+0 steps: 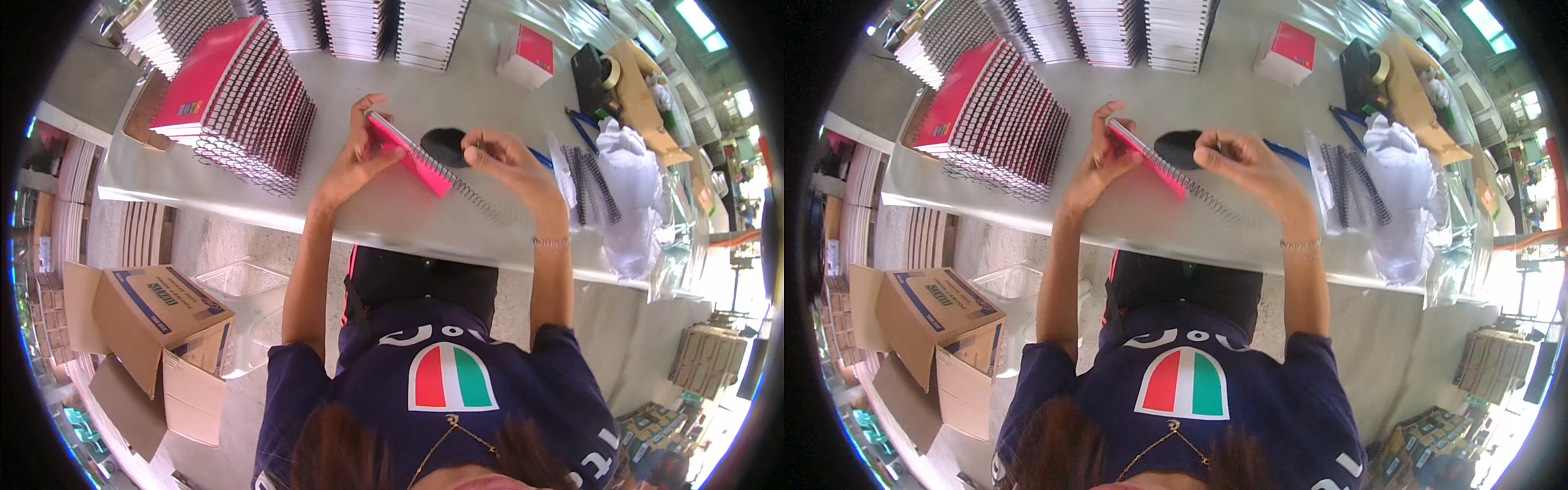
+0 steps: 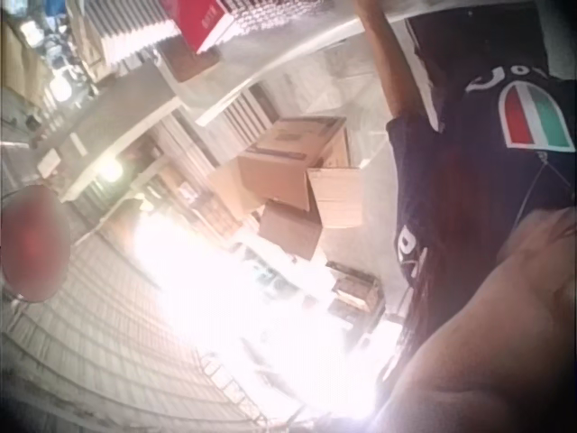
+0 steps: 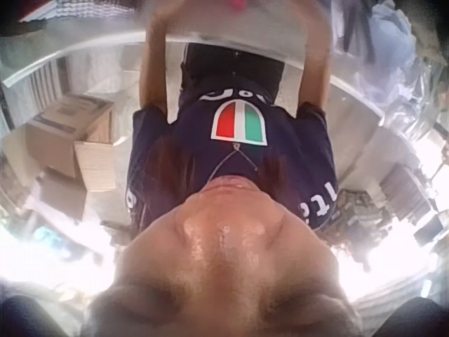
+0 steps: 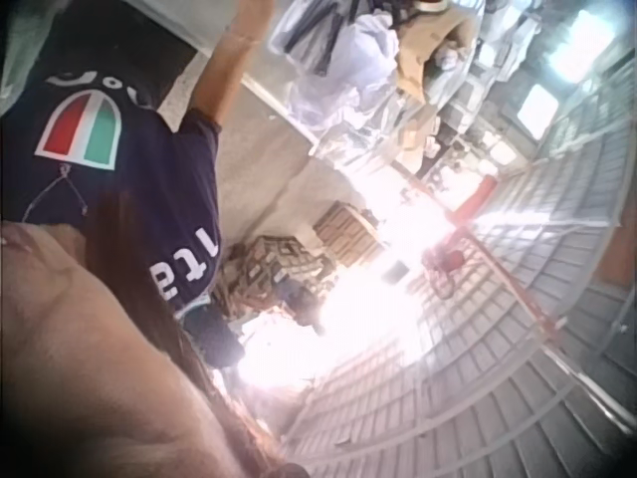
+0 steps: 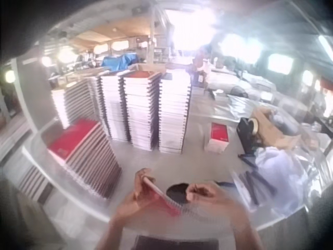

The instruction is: The person assembles spiral-bound notebooks by inserting a metal coil into the punched holes of a pink cover and pages. They use pliers to secure the coil ends and place the finished notebooks into a stack.

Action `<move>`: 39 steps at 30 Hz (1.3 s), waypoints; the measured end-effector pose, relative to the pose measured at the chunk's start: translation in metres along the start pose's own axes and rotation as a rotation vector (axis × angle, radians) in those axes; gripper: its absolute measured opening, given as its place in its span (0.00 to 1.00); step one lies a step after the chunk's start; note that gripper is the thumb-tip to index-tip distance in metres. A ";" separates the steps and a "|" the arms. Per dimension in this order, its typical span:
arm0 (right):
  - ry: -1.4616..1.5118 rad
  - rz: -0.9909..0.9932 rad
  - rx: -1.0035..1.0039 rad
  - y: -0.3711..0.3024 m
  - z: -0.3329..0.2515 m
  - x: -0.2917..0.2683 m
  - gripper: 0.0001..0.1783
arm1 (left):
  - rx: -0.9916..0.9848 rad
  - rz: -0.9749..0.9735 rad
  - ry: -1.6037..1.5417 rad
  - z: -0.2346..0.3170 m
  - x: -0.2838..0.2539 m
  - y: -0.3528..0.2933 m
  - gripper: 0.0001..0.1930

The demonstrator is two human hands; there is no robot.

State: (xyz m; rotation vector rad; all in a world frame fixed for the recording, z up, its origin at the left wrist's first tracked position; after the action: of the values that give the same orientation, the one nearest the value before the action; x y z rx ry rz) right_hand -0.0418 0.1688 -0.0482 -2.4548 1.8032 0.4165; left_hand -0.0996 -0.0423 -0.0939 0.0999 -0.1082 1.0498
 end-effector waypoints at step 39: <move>0.161 -0.246 -0.115 0.031 -0.032 0.021 0.17 | -0.109 -0.157 -0.089 0.003 0.008 -0.006 0.31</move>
State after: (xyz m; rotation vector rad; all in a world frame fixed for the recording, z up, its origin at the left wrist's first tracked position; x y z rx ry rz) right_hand -0.0599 0.1333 -0.0198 -2.8191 1.5380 0.3215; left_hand -0.0903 -0.0389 -0.0901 0.0551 -0.2347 0.8815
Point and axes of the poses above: each hand's wrist, its own y-axis towards the middle knuckle, its own x-axis out of the palm, z = x × y, the point moved 6 cm from there along y, towards the middle knuckle, and after that the axes turned 11 degrees about -x, right-handed, at the moved point
